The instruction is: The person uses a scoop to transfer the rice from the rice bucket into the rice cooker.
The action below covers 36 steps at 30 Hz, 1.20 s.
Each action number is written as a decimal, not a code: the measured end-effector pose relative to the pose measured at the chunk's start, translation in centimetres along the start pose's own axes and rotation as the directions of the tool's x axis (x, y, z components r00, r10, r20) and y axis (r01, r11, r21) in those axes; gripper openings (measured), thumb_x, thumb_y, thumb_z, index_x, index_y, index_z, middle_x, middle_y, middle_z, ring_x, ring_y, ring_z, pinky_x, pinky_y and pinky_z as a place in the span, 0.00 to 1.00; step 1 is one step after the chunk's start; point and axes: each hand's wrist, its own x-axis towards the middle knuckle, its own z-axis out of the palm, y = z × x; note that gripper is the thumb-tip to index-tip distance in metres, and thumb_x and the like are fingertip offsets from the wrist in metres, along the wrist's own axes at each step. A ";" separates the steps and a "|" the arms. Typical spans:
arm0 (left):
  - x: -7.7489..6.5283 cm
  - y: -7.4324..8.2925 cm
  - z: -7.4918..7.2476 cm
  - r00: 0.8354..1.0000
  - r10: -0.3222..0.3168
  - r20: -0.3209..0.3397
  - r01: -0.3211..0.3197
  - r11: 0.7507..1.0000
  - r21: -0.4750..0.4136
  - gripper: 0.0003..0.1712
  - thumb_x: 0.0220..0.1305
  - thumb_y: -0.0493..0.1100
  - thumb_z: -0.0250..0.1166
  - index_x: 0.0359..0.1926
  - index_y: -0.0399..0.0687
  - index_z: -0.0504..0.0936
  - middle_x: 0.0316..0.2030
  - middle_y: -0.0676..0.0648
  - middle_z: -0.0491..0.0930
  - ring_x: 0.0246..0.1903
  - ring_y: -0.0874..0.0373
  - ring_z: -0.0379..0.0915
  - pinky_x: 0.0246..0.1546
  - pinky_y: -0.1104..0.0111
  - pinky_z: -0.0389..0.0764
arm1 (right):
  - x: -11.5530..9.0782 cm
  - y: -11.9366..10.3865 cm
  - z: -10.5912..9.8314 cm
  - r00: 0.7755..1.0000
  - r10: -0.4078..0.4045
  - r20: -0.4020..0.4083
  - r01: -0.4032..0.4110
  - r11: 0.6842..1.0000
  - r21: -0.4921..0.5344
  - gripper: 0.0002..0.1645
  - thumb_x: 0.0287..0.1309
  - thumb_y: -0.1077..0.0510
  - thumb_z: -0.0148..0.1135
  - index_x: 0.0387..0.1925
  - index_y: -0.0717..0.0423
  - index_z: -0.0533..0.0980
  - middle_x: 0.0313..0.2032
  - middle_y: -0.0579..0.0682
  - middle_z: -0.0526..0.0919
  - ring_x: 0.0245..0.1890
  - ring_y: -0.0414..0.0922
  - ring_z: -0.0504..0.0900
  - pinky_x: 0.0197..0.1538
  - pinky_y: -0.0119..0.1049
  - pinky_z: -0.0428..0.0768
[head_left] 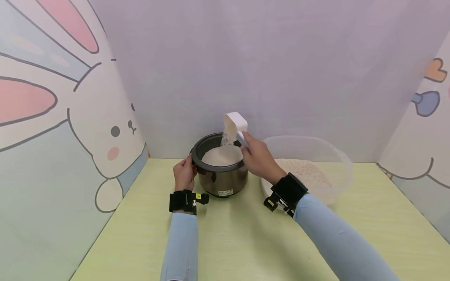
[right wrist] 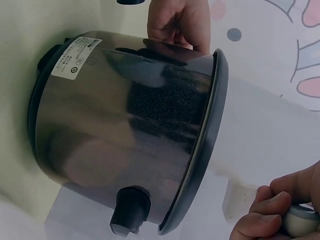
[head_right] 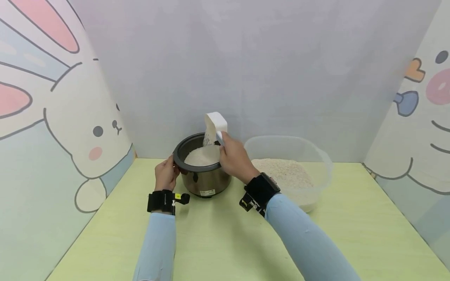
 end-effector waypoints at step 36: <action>0.0 0.0 -0.2 1.000 -0.024 -0.002 0.024 0.999 0.030 0.15 0.72 0.49 0.67 0.33 0.42 0.85 0.25 0.50 0.74 0.22 0.62 0.70 0.25 0.74 0.75 | -0.5 0.0 -0.5 0.973 -0.122 0.195 0.192 0.898 -0.396 0.33 0.73 0.69 0.47 0.75 0.72 0.53 0.52 0.68 0.77 0.42 0.56 0.80 0.44 0.47 0.80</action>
